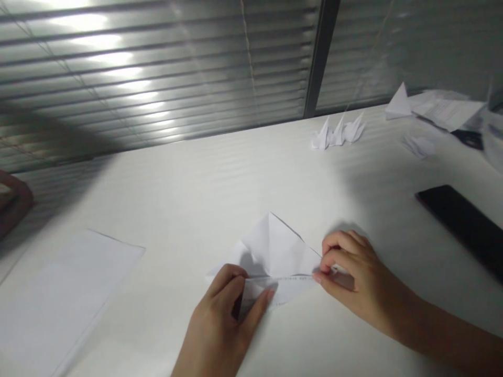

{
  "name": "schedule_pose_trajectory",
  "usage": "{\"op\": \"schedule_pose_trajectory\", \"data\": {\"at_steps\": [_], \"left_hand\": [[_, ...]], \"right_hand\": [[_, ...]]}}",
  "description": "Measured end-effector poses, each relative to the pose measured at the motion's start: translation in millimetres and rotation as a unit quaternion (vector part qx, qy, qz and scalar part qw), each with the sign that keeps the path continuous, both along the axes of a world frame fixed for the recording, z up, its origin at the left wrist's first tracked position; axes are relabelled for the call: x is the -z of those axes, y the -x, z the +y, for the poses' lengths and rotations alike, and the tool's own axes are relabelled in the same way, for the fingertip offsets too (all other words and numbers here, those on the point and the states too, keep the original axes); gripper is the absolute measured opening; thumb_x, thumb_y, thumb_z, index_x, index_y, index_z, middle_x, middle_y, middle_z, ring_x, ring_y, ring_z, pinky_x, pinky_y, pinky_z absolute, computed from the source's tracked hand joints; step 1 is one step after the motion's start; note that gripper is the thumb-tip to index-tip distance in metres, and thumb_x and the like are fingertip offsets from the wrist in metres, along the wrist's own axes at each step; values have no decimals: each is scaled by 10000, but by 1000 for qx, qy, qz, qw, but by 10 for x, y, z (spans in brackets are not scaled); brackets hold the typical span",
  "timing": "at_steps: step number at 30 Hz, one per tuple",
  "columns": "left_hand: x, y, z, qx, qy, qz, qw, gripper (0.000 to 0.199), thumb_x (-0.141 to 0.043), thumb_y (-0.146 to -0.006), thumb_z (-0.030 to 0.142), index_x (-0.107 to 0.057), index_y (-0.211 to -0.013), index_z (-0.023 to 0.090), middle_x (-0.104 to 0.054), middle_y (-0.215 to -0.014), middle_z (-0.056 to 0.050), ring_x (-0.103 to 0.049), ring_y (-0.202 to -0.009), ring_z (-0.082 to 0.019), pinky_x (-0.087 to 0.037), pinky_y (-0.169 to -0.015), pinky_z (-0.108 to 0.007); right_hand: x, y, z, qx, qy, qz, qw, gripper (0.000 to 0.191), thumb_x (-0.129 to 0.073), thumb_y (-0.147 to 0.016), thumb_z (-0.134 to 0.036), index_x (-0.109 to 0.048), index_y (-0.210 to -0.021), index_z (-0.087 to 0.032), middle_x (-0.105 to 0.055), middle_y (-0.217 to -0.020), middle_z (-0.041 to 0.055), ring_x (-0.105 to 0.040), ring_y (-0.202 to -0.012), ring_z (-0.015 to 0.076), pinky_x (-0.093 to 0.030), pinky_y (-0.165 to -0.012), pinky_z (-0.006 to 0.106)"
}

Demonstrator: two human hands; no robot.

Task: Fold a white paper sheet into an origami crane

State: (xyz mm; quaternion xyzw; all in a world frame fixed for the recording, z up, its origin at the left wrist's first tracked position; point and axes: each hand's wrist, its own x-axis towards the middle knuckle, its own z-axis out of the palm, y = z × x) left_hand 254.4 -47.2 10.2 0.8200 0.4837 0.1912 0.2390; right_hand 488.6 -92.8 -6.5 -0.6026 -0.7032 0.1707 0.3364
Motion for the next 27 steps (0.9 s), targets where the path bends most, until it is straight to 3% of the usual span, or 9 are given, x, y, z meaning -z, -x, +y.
{"op": "schedule_pose_trajectory", "data": {"at_steps": [9,27], "left_hand": [[-9,4,33,19,-17,22,999,299,-543,-889,403,-567,-685,186,-527,-746,15,-535,-493,-74,-425,-444,-189],[-4,10,46,25,-24,48,998,293,-556,-894,354,-516,-662,181,-495,-744,25,-534,-514,-60,-407,-463,-186]], "right_hand": [[-38,10,-14,-6,-8,-40,999,118,-573,-864,-172,-538,-753,-193,-557,-826,28,-528,-811,184,-378,-792,370],[-85,13,-31,-22,-12,-66,998,122,-583,-844,-98,-538,-756,-168,-554,-821,43,-497,-807,186,-376,-771,354]]}}
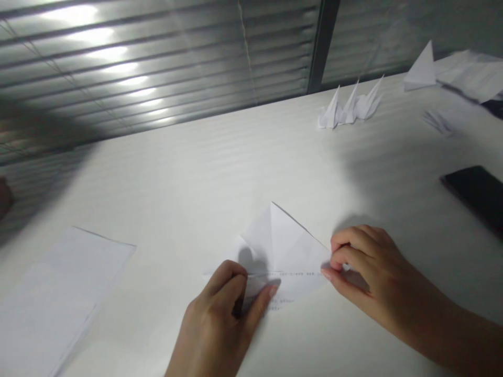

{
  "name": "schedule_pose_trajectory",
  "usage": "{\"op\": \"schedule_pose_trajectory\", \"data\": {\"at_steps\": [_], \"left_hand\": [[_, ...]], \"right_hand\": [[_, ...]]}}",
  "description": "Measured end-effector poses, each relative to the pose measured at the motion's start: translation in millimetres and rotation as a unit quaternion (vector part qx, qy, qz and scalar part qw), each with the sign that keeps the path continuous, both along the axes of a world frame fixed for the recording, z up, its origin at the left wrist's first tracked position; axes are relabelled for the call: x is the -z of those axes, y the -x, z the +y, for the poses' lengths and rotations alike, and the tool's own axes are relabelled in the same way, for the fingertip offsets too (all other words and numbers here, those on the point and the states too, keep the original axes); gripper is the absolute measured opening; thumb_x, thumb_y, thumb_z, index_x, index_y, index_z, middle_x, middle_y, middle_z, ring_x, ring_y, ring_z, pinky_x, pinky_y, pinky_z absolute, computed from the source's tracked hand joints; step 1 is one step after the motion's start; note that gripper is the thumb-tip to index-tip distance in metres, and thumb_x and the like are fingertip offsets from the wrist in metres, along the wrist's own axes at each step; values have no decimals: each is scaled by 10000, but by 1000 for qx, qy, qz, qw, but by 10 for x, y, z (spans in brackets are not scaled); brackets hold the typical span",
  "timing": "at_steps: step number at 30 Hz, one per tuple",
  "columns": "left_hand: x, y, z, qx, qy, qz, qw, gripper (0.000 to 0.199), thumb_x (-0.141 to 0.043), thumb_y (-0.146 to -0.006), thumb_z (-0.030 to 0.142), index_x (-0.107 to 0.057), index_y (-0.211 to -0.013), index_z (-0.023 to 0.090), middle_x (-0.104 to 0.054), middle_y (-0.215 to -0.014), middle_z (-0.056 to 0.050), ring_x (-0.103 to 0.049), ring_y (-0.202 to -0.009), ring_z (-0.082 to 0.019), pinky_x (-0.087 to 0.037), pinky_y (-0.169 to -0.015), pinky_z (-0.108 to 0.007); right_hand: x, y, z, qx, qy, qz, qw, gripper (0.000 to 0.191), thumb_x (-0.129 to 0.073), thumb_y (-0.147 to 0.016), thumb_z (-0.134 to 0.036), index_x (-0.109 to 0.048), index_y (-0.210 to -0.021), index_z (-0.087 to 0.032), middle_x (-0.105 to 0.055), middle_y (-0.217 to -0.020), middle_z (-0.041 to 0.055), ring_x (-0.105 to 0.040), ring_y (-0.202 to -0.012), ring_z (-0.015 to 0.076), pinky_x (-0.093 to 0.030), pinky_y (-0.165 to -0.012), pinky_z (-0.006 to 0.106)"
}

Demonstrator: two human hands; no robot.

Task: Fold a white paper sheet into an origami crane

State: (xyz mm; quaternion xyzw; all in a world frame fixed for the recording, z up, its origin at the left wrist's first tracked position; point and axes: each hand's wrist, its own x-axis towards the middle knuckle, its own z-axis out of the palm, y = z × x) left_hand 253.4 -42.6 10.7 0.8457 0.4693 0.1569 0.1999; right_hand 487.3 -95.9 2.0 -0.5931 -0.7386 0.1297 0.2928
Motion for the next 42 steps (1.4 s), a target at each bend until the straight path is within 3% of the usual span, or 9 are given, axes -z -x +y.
{"op": "schedule_pose_trajectory", "data": {"at_steps": [7,9,11,13,15,19,30,36,42], "left_hand": [[27,4,-47,14,-27,-11,999,213,-575,-894,298,-510,-724,187,-498,-778,12,-565,-602,-88,-467,-551,-196],[53,5,-88,2,-66,-35,997,122,-581,-890,280,-538,-875,166,-528,-893,-35,-590,-714,-120,-504,-614,-207],[71,9,-124,-8,-135,-39,990,252,-574,-893,251,-526,-1105,124,-523,-1098,-117,-588,-889,-165,-529,-701,-229],[67,11,-133,67,-208,-5,976,310,-488,-935,207,-522,-1241,167,-501,-1264,-112,-537,-1068,-198,-516,-835,-260],[40,2,-107,202,-247,36,947,358,-342,-980,164,-565,-1249,242,-538,-1320,-16,-464,-1212,-192,-446,-987,-282],[-43,-41,-37,347,-217,99,907,444,-206,-988,100,-531,-1290,130,-526,-1375,-16,-426,-1301,-149,-361,-1094,-281],[2,-104,-200,309,-234,160,908,508,-335,-829,-52,-506,-1298,40,-488,-1389,-138,-443,-1290,-266,-459,-1011,-365],[64,-89,-255,277,-196,110,934,424,-396,-900,125,-507,-1303,53,-469,-1412,-122,-406,-1320,-258,-389,-1077,-370],[63,-92,-265,264,-190,104,940,423,-419,-890,153,-527,-1291,70,-509,-1381,-108,-427,-1307,-246,-379,-1086,-355]], "right_hand": [[18,-2,-8,3,8,-8,1000,127,-596,-833,-94,-530,-759,-173,-550,-827,40,-499,-806,189,-371,-784,359],[17,-4,-5,0,7,-6,1000,131,-597,-833,-97,-529,-752,-175,-549,-822,37,-498,-800,187,-372,-780,355],[16,-6,-3,-1,7,-5,1000,137,-593,-838,-101,-530,-742,-175,-550,-815,36,-499,-800,186,-373,-784,354],[16,-8,-2,-2,7,-4,1000,133,-592,-839,-102,-535,-742,-174,-551,-823,37,-501,-816,188,-372,-796,355],[16,-7,0,-3,8,0,1000,133,-598,-835,-100,-536,-741,-170,-551,-832,38,-500,-830,188,-373,-795,351],[13,-9,9,0,9,5,1000,142,-614,-828,-103,-532,-734,-170,-545,-820,27,-499,-823,180,-372,-783,344],[7,20,16,11,4,-12,1000,143,-610,-833,-110,-535,-723,-161,-557,-808,37,-503,-804,189,-381,-775,351],[-12,35,33,14,2,-40,999,136,-628,-806,-97,-538,-727,-162,-566,-784,35,-504,-777,199,-388,-734,350],[-36,46,35,15,14,-52,998,131,-613,-810,-93,-541,-723,-159,-567,-777,44,-505,-773,207,-389,-725,362]]}}
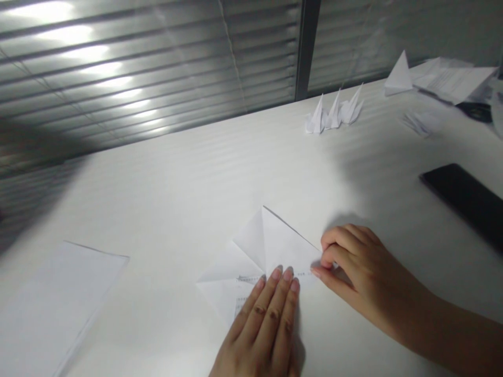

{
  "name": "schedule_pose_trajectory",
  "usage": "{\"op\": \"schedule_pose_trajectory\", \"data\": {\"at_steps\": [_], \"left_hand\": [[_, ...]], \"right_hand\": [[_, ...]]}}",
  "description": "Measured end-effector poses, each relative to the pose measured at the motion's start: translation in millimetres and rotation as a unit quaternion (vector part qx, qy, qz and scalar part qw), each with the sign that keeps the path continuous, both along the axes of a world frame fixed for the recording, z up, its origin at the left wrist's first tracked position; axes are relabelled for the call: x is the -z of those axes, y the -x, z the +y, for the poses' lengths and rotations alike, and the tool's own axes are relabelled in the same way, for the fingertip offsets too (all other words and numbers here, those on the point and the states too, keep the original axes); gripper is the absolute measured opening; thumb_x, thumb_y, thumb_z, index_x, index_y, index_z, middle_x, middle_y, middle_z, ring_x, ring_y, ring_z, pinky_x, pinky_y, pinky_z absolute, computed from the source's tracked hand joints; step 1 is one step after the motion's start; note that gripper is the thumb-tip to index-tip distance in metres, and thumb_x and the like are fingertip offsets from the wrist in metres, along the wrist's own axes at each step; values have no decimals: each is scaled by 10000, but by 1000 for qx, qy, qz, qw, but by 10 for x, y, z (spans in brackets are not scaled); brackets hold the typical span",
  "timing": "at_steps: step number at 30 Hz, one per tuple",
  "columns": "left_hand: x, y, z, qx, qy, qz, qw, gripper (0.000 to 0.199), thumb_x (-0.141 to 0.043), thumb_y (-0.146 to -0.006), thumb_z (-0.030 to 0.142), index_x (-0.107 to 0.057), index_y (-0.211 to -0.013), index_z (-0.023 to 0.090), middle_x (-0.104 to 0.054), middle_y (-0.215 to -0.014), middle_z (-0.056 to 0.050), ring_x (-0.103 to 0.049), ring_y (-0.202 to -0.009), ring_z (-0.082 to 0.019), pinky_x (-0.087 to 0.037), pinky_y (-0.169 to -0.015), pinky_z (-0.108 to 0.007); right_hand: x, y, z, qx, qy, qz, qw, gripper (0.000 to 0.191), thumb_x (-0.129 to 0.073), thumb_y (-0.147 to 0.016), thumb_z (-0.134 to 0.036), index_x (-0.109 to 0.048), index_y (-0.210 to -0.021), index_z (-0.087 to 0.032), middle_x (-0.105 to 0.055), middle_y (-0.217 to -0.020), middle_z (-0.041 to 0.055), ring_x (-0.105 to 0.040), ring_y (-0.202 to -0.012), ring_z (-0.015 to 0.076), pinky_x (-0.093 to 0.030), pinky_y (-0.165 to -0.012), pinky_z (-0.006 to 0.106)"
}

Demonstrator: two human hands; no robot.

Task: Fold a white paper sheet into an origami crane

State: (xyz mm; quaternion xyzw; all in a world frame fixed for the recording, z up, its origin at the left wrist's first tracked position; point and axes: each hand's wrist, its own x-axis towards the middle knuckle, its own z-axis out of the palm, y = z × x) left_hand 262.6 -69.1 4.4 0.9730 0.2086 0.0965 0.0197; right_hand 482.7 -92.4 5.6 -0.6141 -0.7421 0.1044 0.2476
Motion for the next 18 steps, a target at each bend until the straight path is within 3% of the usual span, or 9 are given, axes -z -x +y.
{"op": "schedule_pose_trajectory", "data": {"at_steps": [7,18], "left_hand": [[-37,-64,-18,-29,-1,-4,1000,423,-442,-929,274,-496,-1341,197,-538,-1361,-65,-467,-1281,-222,-390,-1070,-347],[-13,-35,-27,-29,-1,-12,1000,424,-461,-919,294,-525,-1309,140,-532,-1366,-74,-472,-1276,-219,-382,-1077,-331]], "right_hand": [[23,-28,-25,21,0,32,999,199,-608,-839,-143,-474,-698,-183,-544,-787,30,-513,-789,190,-381,-766,359],[74,-109,-19,2,14,30,999,183,-616,-846,-162,-485,-726,-205,-553,-797,16,-526,-795,186,-380,-779,358]]}}
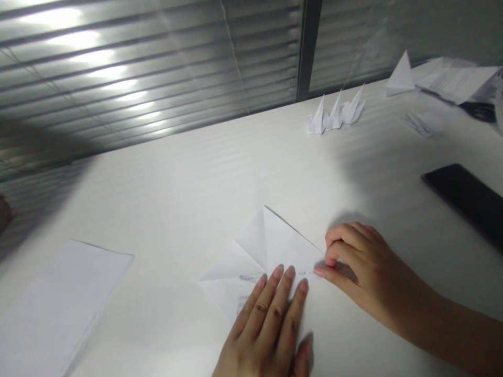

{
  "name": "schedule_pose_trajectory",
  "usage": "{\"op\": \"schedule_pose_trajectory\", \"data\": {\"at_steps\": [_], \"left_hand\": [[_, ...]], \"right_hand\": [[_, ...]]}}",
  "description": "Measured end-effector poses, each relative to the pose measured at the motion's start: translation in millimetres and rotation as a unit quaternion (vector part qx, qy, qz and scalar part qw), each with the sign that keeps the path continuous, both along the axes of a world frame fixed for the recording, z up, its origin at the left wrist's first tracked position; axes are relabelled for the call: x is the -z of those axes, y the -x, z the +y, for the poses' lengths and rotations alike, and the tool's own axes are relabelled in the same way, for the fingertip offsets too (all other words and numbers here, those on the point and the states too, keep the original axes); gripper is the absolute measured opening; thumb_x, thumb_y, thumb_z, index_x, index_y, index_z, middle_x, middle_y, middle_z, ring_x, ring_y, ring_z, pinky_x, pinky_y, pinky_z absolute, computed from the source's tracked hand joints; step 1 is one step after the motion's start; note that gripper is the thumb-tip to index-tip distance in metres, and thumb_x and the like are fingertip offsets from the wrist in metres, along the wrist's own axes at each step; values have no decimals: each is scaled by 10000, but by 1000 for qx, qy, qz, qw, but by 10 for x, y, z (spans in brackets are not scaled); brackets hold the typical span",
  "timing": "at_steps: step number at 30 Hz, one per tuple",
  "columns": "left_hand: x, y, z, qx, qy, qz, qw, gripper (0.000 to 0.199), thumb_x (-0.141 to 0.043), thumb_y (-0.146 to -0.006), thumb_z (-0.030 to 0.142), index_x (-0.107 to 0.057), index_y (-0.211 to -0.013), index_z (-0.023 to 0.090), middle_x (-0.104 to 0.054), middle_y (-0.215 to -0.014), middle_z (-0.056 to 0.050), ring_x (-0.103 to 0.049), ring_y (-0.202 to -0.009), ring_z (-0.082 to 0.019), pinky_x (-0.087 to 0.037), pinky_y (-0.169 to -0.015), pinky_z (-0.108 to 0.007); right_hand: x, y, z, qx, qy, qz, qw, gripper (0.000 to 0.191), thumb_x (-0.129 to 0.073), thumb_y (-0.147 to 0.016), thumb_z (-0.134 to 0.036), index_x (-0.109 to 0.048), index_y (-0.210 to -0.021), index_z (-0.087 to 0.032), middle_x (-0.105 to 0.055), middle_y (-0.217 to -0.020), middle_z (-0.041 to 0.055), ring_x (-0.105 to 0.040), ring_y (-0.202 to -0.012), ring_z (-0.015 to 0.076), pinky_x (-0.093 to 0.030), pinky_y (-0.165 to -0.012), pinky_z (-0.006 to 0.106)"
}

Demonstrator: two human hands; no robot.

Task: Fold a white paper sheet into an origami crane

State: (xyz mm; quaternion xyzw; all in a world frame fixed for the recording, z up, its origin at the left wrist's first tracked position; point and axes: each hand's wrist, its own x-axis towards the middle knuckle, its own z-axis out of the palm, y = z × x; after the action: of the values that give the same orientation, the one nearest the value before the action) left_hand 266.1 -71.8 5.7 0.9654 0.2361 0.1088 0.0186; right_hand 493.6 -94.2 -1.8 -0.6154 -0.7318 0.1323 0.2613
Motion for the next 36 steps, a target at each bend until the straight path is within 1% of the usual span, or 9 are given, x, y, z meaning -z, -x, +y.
{"op": "schedule_pose_trajectory", "data": {"at_steps": [5,10,15,21,29,33,36], "left_hand": [[-11,-23,4,-3,1,5,1000,425,-463,-913,290,-529,-1306,142,-532,-1365,-76,-477,-1272,-222,-398,-1067,-332],[-12,-23,6,-3,-3,10,1000,427,-455,-918,295,-523,-1313,147,-526,-1372,-70,-475,-1274,-220,-393,-1069,-327],[-19,-18,-2,-6,-8,6,1000,425,-459,-910,278,-528,-1307,141,-522,-1376,-71,-470,-1278,-217,-376,-1081,-328],[-8,-14,-8,-4,-6,7,1000,425,-463,-910,285,-530,-1304,142,-533,-1365,-76,-475,-1273,-216,-384,-1075,-322],[3,-21,8,-3,-11,7,1000,426,-466,-910,296,-532,-1302,144,-536,-1363,-73,-482,-1267,-217,-376,-1080,-319],[15,-3,-5,-3,-12,10,1000,418,-452,-914,296,-538,-1295,148,-543,-1356,-68,-490,-1260,-215,-375,-1080,-322],[14,-4,-6,-4,-15,12,1000,426,-461,-910,292,-529,-1304,146,-537,-1362,-70,-488,-1262,-215,-371,-1082,-323]], "right_hand": [[15,-67,10,4,5,-4,1000,164,-631,-824,-177,-496,-739,-217,-577,-842,23,-549,-840,201,-374,-797,374],[-2,-84,12,-4,-5,-17,1000,161,-602,-850,-169,-508,-726,-214,-575,-808,11,-557,-815,188,-372,-789,363],[-4,-78,-2,-16,-15,-33,999,140,-604,-852,-167,-519,-749,-210,-576,-820,11,-554,-812,187,-361,-787,356],[13,-99,3,-13,-4,-31,999,150,-631,-828,-167,-511,-752,-214,-576,-823,8,-555,-809,190,-361,-776,351],[63,-161,42,-1,-17,-35,999,127,-639,-804,-171,-525,-776,-221,-586,-836,8,-578,-843,196,-381,-777,351],[41,-172,31,-2,2,-25,1000,106,-624,-820,-149,-547,-805,-220,-590,-862,17,-573,-876,205,-379,-816,376],[-11,-213,45,8,39,14,999,123,-594,-832,-108,-570,-788,-220,-584,-863,15,-567,-892,201,-389,-834,376]]}}
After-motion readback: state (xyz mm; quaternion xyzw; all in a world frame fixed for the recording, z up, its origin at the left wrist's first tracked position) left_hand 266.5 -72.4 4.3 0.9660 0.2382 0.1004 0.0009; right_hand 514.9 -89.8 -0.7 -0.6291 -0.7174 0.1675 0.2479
